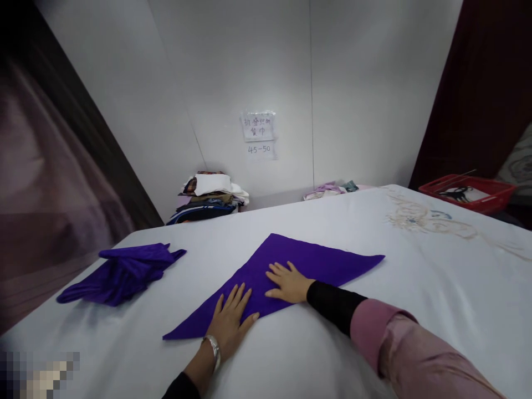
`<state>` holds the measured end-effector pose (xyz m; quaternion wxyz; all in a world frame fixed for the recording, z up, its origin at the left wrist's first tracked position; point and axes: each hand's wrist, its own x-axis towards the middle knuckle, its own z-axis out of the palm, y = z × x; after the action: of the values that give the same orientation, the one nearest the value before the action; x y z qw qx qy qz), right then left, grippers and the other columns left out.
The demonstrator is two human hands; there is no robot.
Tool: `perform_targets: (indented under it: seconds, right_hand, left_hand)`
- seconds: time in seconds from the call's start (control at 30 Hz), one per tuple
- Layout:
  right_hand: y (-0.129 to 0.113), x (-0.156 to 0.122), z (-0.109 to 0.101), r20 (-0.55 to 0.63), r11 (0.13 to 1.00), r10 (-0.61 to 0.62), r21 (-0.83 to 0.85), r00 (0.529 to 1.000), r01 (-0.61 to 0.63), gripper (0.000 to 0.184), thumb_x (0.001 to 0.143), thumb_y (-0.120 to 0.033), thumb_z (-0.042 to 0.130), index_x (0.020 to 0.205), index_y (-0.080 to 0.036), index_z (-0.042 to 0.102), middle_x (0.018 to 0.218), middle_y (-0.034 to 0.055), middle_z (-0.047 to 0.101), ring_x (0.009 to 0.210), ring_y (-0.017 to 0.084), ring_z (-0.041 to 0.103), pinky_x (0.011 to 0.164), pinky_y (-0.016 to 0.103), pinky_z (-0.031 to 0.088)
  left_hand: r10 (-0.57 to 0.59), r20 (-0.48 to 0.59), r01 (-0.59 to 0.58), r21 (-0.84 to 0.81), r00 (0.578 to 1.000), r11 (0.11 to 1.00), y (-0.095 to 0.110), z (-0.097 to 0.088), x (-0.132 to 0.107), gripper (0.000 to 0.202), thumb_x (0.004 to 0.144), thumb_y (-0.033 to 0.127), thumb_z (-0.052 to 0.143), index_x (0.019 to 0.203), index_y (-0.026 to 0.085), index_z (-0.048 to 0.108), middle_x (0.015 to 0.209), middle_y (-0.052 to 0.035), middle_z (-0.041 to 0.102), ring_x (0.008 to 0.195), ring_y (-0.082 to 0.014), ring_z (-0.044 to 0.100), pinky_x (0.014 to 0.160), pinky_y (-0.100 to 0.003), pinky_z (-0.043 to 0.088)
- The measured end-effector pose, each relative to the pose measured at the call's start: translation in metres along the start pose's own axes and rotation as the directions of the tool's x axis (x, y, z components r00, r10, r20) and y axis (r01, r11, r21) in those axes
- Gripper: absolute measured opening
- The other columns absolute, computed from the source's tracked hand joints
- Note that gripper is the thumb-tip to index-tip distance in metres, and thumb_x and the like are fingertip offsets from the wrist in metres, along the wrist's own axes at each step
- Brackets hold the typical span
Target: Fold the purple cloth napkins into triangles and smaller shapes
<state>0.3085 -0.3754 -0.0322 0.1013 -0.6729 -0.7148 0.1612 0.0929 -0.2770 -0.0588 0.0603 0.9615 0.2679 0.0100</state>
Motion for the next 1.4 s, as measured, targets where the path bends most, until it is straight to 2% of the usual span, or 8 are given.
perform_targets:
  seconds: [0.17,0.33,0.53,0.77,0.93,1.1,1.27,1.4]
  right_hand:
    - [0.125,-0.069,-0.015,-0.171,0.922,0.351,-0.108,0.921,-0.372,0.070,0.087,-0.064,0.020,0.142,-0.022,0.027,0.148,0.0091,0.021,0.136,0.026,0.015,0.107,0.052,0.010]
    - [0.191,-0.131,-0.039,-0.353,0.630,0.706,-0.083,0.614,-0.772,0.068,0.088,-0.061,0.016,0.138,-0.018,0.036,0.145,0.0157,0.028,0.132,0.036,0.021,0.098,0.064,0.018]
    - [0.061,-0.095,-0.004,-0.199,0.967,0.213,-0.096,0.957,-0.236,0.072,0.086,-0.066,0.024,0.143,-0.021,0.023,0.149,0.0085,0.018,0.137,0.027,0.011,0.108,0.050,0.003]
    - [0.041,-0.094,0.009,-0.092,0.995,0.096,-0.013,0.991,-0.098,0.072,0.087,-0.063,0.025,0.144,-0.021,0.018,0.150,0.0070,0.016,0.137,0.023,0.010,0.109,0.046,-0.002]
    - [0.134,-0.189,-0.042,-0.221,0.680,0.705,-0.061,0.674,-0.731,0.062,0.089,-0.057,0.023,0.141,-0.024,0.029,0.148,0.0064,0.023,0.136,0.027,0.016,0.106,0.052,0.012]
    - [0.152,-0.227,-0.063,-0.324,0.510,0.804,-0.054,0.498,-0.858,0.067,0.091,-0.053,0.019,0.141,-0.011,0.027,0.148,0.0190,0.017,0.135,0.035,0.008,0.102,0.062,0.008]
    - [0.070,-0.138,-0.020,-0.205,0.904,0.404,-0.061,0.892,-0.423,0.075,0.086,-0.064,0.026,0.144,-0.017,0.019,0.150,0.0094,0.012,0.137,0.025,0.004,0.109,0.048,0.000]
    - [-0.008,-0.051,0.011,-0.081,0.997,-0.020,0.078,0.997,0.026,0.079,0.085,-0.066,0.025,0.145,-0.015,0.013,0.150,0.0120,0.012,0.137,0.024,0.006,0.109,0.047,0.001]
  left_hand:
    - [0.003,0.000,-0.003,-0.013,1.000,1.000,0.001,-0.001,0.000,0.070,0.084,0.064,0.023,0.140,0.023,0.028,0.148,-0.0059,0.020,0.137,-0.0268,0.014,0.109,-0.054,0.012]
    - [-0.005,0.002,0.005,-0.019,1.000,1.000,0.000,-0.001,0.000,0.070,0.084,0.065,0.023,0.140,0.023,0.028,0.148,-0.0063,0.020,0.137,-0.0271,0.013,0.109,-0.054,0.011]
    - [-0.027,0.011,0.027,0.037,1.000,0.999,-0.001,0.002,0.004,0.068,0.085,0.063,0.025,0.140,0.023,0.027,0.149,-0.0047,0.020,0.137,-0.0250,0.012,0.109,-0.052,0.011]
    - [-0.040,0.031,0.036,0.122,0.999,0.992,-0.004,0.004,0.009,0.068,0.084,0.059,0.028,0.141,0.021,0.024,0.149,-0.0045,0.019,0.138,-0.0239,0.011,0.109,-0.052,0.010]
    - [-0.036,0.027,0.032,0.110,0.999,0.993,-0.004,0.005,0.009,0.069,0.083,0.059,0.029,0.141,0.022,0.023,0.149,-0.0041,0.018,0.138,-0.0234,0.010,0.109,-0.052,0.010]
    - [-0.037,0.021,0.034,0.114,0.999,0.993,-0.003,0.005,0.009,0.070,0.083,0.059,0.030,0.141,0.021,0.023,0.149,-0.0038,0.019,0.138,-0.0233,0.010,0.109,-0.052,0.011]
    - [-0.039,0.016,0.036,0.132,0.999,0.991,-0.001,0.002,0.009,0.069,0.084,0.058,0.030,0.140,0.020,0.025,0.148,-0.0047,0.020,0.137,-0.0238,0.012,0.109,-0.051,0.012]
    - [-0.045,0.024,0.041,0.144,0.999,0.989,0.002,0.001,0.008,0.066,0.085,0.057,0.030,0.140,0.021,0.026,0.148,-0.0047,0.020,0.137,-0.0238,0.014,0.108,-0.051,0.013]
